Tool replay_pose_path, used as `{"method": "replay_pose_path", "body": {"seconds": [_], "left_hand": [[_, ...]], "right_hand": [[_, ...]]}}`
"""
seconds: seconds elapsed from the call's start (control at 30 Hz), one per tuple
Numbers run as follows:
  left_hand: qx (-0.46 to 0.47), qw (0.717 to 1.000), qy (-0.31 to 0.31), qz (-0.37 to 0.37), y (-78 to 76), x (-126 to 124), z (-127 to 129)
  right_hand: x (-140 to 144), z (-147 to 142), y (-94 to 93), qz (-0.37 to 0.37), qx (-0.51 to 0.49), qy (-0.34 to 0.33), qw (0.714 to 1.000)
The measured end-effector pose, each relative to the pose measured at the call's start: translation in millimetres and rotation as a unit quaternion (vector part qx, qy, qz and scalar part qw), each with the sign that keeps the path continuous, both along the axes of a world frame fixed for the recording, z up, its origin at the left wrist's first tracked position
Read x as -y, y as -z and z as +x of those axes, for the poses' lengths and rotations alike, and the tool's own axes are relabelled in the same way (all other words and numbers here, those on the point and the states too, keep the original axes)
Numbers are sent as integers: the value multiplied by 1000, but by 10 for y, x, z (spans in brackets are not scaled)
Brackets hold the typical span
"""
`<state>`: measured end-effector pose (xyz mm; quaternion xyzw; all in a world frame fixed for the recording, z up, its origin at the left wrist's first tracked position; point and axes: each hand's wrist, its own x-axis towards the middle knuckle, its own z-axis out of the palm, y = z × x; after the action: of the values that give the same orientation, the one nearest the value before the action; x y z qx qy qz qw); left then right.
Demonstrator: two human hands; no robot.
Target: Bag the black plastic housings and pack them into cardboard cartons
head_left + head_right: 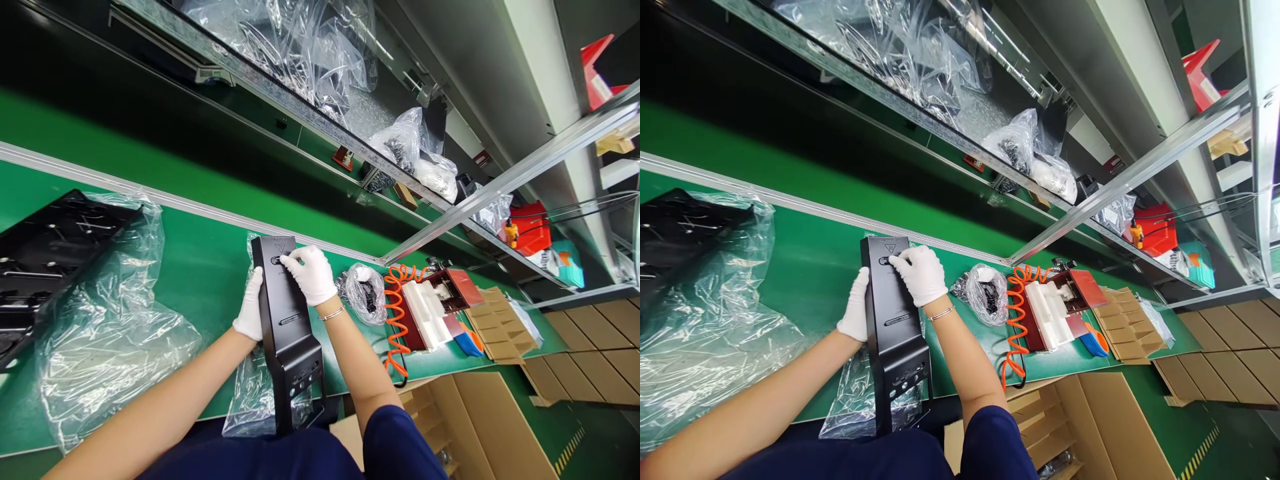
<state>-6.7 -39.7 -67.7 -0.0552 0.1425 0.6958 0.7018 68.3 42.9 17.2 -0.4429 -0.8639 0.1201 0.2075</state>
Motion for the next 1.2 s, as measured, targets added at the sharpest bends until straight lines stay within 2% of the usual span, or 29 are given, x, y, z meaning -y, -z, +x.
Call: {"method": "replay_pose_path", "body": {"seconds": [0.2, 0.4, 0.57, 0.77, 1.03, 1.2], "left_hand": [[23, 999, -4, 38, 11, -9, -17], [2, 998, 43, 44, 81, 1, -3], [13, 996, 25, 83, 81, 10, -3], [16, 994, 26, 103, 30, 27, -1], [-18, 997, -3, 80, 7, 37, -11], [-2, 996, 14, 88, -15, 42, -3]], "right_hand": [[-29, 49, 11, 9, 27, -80, 996], [-85, 70, -34, 5, 61, -35, 998], [-124, 85, 13, -2, 16, -72, 997], [-147, 120, 67, -38, -59, -73, 995], [-179, 103, 160, -17, -59, -47, 997], [-168, 107, 87, -29, -61, -70, 995]]}}
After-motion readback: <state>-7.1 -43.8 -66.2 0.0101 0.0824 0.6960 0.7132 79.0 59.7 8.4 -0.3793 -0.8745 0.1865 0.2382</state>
